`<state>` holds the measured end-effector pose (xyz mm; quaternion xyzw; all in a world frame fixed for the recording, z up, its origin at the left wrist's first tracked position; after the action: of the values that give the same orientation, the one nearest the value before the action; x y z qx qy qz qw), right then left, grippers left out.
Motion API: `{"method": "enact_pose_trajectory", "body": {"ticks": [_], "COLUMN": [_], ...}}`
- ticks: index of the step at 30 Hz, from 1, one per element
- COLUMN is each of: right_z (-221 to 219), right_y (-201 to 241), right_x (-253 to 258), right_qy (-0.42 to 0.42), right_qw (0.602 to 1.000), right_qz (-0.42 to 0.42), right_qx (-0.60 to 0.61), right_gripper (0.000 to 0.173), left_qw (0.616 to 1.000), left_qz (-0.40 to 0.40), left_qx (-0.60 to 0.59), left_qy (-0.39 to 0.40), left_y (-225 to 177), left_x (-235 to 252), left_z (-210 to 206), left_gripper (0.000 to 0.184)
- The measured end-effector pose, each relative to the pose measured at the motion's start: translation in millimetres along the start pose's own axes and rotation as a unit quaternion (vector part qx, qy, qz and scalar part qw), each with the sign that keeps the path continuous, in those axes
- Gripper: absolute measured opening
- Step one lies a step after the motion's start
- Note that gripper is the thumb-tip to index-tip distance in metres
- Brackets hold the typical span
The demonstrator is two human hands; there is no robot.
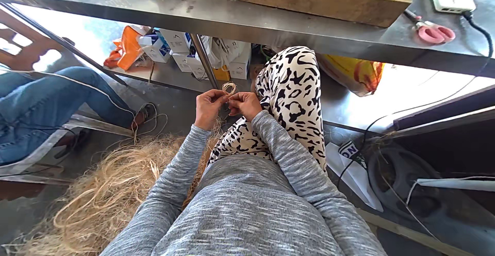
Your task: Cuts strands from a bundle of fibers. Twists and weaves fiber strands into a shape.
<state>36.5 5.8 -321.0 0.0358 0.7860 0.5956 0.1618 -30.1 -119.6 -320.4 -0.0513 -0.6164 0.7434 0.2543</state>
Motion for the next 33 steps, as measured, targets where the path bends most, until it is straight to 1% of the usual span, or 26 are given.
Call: {"method": "enact_pose_trajectory", "body": {"ticks": [6, 10, 15, 18, 20, 22, 23, 25, 29, 33], "right_z": [2, 1, 1, 2, 2, 5, 6, 8, 7, 7], "right_y": [0, 1, 0, 1, 3, 5, 6, 7, 10, 9], "right_x": [2, 2, 3, 3, 2, 2, 2, 1, -1, -1], "right_qy": [-0.016, -0.017, -0.014, -0.020, -0.024, -0.025, -0.034, -0.055, -0.072, -0.067], "right_qw": [0.998, 0.996, 0.992, 0.986, 0.983, 0.985, 0.986, 0.982, 0.969, 0.971], "right_qz": [0.003, 0.019, 0.030, 0.061, 0.098, 0.112, 0.115, 0.122, 0.146, 0.175], "right_qx": [-0.056, -0.088, -0.118, -0.152, -0.153, -0.126, -0.118, -0.134, -0.187, -0.148], "right_gripper": [0.015, 0.014, 0.014, 0.014, 0.020, 0.029, 0.029, 0.024, 0.010, 0.007], "left_qw": [0.998, 0.997, 0.997, 0.999, 0.997, 0.994, 0.992, 0.987, 0.974, 0.972], "left_qz": [0.058, 0.058, 0.058, 0.041, 0.028, 0.015, 0.012, 0.010, 0.013, 0.031], "left_qx": [-0.033, -0.034, -0.040, 0.011, 0.067, 0.105, 0.123, 0.161, 0.218, 0.216], "left_qy": [0.021, 0.042, 0.032, 0.009, -0.001, 0.007, 0.014, 0.027, 0.061, 0.083], "left_y": [6, 9, 13, 13, 12, 9, 7, 6, 8, 11], "left_x": [1, 2, 0, 0, 0, -1, -4, -9, -19, -22], "left_z": [-4, -4, -4, -5, -4, -4, -4, -3, -4, -5], "left_gripper": [0.016, 0.012, 0.009, 0.004, 0.004, 0.005, 0.006, 0.007, 0.008, 0.006]}}
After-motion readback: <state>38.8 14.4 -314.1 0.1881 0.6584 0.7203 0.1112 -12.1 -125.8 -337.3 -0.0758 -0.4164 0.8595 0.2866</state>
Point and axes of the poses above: each hand's wrist, its own x-axis towards the middle knuckle, its own z-axis out of the back of the hand, y = z × x, the point moved 5 cm from there along x, towards the middle knuckle, and after that the axes turned 10 degrees about x, right-handed, at the moved point
